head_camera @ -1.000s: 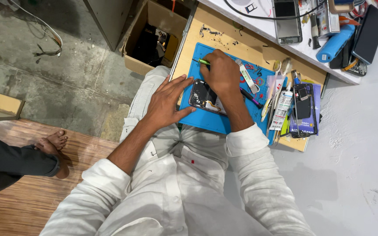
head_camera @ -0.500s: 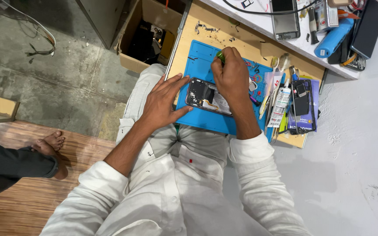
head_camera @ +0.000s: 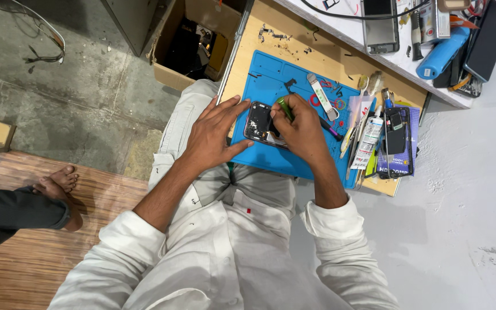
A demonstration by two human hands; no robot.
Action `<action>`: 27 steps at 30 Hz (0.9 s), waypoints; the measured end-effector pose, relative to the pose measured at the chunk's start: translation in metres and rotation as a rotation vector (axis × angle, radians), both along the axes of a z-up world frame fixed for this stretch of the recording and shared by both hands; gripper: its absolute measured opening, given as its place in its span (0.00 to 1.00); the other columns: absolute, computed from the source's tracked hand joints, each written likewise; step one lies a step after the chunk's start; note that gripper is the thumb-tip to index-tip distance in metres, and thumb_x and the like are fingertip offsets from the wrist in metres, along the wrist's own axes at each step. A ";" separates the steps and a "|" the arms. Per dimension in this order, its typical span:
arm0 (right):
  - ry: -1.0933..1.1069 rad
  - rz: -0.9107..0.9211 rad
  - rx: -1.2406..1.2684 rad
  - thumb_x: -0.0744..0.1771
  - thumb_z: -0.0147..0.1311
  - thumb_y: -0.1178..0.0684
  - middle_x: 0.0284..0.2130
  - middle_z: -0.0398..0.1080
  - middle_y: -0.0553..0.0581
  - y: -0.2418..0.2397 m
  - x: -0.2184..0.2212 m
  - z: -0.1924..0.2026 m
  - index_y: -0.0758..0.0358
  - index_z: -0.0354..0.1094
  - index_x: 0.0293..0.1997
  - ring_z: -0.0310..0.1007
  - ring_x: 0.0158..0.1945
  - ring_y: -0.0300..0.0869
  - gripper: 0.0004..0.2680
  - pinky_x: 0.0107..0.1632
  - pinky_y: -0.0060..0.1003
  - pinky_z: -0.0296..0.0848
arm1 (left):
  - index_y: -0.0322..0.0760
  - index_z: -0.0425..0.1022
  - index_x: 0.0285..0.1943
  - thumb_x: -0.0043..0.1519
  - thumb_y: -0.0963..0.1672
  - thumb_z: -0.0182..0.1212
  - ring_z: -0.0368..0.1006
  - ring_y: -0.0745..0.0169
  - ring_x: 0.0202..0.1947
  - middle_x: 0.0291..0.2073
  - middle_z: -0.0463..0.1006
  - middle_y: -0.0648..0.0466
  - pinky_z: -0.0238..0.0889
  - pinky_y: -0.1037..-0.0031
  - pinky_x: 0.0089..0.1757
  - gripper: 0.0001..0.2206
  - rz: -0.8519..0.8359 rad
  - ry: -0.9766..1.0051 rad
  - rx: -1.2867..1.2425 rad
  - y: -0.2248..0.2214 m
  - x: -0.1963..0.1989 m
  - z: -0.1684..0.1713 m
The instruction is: The person uses a green screwdriver to remove screws from the back of a disassembled smartphone. After removing the screws, the person picks up the phone and peels off a protective film from the back cover.
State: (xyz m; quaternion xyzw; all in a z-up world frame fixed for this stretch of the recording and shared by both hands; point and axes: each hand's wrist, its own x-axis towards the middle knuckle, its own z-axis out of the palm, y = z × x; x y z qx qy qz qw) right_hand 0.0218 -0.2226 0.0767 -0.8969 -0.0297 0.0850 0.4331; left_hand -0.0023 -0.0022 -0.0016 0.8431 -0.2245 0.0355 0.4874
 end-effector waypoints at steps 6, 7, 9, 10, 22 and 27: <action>-0.008 0.066 -0.050 0.69 0.57 0.59 0.34 0.66 0.57 0.014 -0.022 0.007 0.69 0.71 0.43 0.66 0.34 0.40 0.04 0.37 0.34 0.67 | 0.40 0.65 0.72 0.54 0.52 0.74 0.64 0.51 0.70 0.65 0.74 0.47 0.48 0.49 0.68 0.37 -0.003 -0.009 0.004 0.000 0.001 -0.002; -0.026 0.064 -0.036 0.69 0.57 0.59 0.35 0.66 0.57 0.018 -0.027 0.007 0.69 0.71 0.43 0.67 0.34 0.40 0.04 0.37 0.34 0.68 | 0.40 0.65 0.72 0.54 0.52 0.74 0.64 0.51 0.70 0.65 0.73 0.48 0.48 0.50 0.69 0.37 0.001 -0.010 0.001 0.000 0.002 -0.003; -0.057 0.062 -0.009 0.69 0.57 0.59 0.36 0.66 0.57 0.027 -0.036 0.004 0.68 0.70 0.44 0.69 0.35 0.40 0.04 0.38 0.34 0.70 | 0.40 0.65 0.72 0.54 0.52 0.74 0.64 0.52 0.69 0.65 0.72 0.48 0.48 0.51 0.69 0.37 0.008 -0.010 -0.005 0.000 0.001 -0.004; -0.074 0.060 -0.060 0.68 0.57 0.59 0.36 0.66 0.57 0.031 -0.039 0.002 0.68 0.70 0.44 0.69 0.33 0.41 0.04 0.36 0.35 0.70 | 0.41 0.65 0.72 0.54 0.52 0.74 0.64 0.53 0.70 0.65 0.72 0.49 0.48 0.51 0.69 0.37 0.007 -0.008 -0.004 0.000 0.001 -0.005; -0.267 0.126 -0.264 0.66 0.61 0.59 0.37 0.70 0.56 0.043 -0.045 -0.015 0.66 0.70 0.42 0.77 0.32 0.45 0.05 0.33 0.38 0.74 | 0.42 0.63 0.73 0.53 0.49 0.74 0.62 0.54 0.71 0.66 0.71 0.50 0.45 0.52 0.70 0.38 -0.019 0.015 -0.015 0.004 0.001 -0.002; -0.235 0.119 -0.287 0.66 0.61 0.58 0.37 0.71 0.54 0.043 -0.044 -0.015 0.64 0.72 0.41 0.76 0.32 0.44 0.04 0.33 0.37 0.73 | 0.42 0.63 0.73 0.52 0.49 0.75 0.62 0.54 0.71 0.67 0.72 0.51 0.45 0.52 0.70 0.38 -0.017 -0.001 -0.028 0.004 0.000 -0.001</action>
